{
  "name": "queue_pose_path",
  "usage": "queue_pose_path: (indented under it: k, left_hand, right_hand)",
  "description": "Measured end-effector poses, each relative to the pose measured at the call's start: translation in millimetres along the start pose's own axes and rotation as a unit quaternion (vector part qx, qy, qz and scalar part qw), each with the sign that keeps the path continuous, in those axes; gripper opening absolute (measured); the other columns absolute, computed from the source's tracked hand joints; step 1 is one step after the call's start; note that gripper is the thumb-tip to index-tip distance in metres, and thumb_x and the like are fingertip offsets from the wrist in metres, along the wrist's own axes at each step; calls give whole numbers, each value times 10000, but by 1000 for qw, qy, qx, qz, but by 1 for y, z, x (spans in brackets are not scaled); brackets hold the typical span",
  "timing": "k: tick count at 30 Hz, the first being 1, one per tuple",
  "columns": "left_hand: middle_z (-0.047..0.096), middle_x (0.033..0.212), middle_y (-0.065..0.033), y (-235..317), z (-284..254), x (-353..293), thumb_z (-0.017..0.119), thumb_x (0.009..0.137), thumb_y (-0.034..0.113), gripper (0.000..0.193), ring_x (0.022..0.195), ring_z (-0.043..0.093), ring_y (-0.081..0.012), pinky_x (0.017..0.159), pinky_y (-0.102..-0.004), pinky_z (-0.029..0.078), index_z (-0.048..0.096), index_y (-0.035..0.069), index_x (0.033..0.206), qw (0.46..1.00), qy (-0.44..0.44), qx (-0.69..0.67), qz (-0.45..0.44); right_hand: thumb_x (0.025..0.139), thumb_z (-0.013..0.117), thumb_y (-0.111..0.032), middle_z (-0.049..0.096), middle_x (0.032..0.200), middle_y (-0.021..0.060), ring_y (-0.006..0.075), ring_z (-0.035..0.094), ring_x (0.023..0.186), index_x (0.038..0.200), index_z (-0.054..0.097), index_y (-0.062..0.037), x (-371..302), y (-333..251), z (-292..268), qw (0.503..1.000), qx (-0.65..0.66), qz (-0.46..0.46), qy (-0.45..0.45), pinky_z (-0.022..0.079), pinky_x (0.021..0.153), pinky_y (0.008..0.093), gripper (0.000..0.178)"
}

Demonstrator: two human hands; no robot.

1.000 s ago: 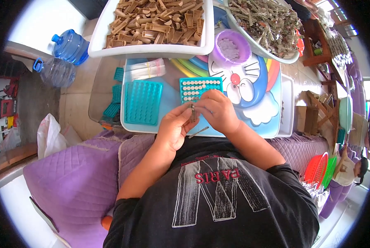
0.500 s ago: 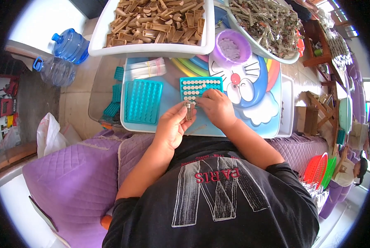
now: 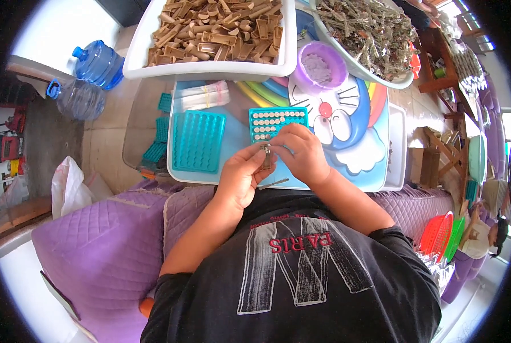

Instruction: The person places small brown rectangular plastic or rubber components into a green sorting grid by hand, then interacts with other small white circular parts and plastic trays.

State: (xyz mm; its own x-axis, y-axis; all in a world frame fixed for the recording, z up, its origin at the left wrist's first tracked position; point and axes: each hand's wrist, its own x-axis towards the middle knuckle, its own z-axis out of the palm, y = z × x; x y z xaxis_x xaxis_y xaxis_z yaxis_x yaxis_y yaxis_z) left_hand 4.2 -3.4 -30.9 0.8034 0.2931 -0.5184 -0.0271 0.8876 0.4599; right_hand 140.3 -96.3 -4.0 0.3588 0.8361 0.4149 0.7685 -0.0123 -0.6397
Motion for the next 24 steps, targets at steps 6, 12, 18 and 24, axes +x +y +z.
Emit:
queue_pose_path:
  k: [6, 12, 18, 24]
  left_hand:
    - [619, 985, -80, -2, 5, -3, 556, 890, 131, 279, 889, 616, -151, 792, -283, 520, 549, -11, 1130, 1000, 18, 16, 11]
    - [625, 958, -72, -4, 11, -4, 567, 885, 132, 225, 876, 617, -146, 773, -281, 519, 574, 0, 1067, 998, 30, 27, 37]
    - [625, 934, -71, -3, 11, -2, 568, 886, 140, 196, 829, 619, -143, 748, -287, 528, 581, 6, 1028, 996, 46, 55, 45]
    - [632, 918, -96, 3, 7, 2, 524, 913, 170, 201, 806, 633, -189, 735, -316, 541, 562, 3, 1018, 996, 55, 62, 31]
  right_hand:
    - [699, 628, -38, 598, 808, 88, 277, 579, 739, 782, 626, -39, -1, 0, 0, 998, -16, -50, -21, 478, 655, 366, 83]
    - [688, 613, -50, 597, 813, 88, 269, 576, 740, 824, 607, -32, -6, 0, 0, 998, -31, -49, -29, 479, 656, 365, 138]
    - [678, 586, -27, 593, 818, 91, 273, 574, 751, 855, 611, -47, -10, -2, 3, 996, -56, -62, -12, 477, 671, 363, 180]
    - [733, 570, -3, 604, 830, 102, 286, 582, 771, 891, 622, -32, 0, 7, -9, 998, 2, -65, -5, 474, 670, 360, 169]
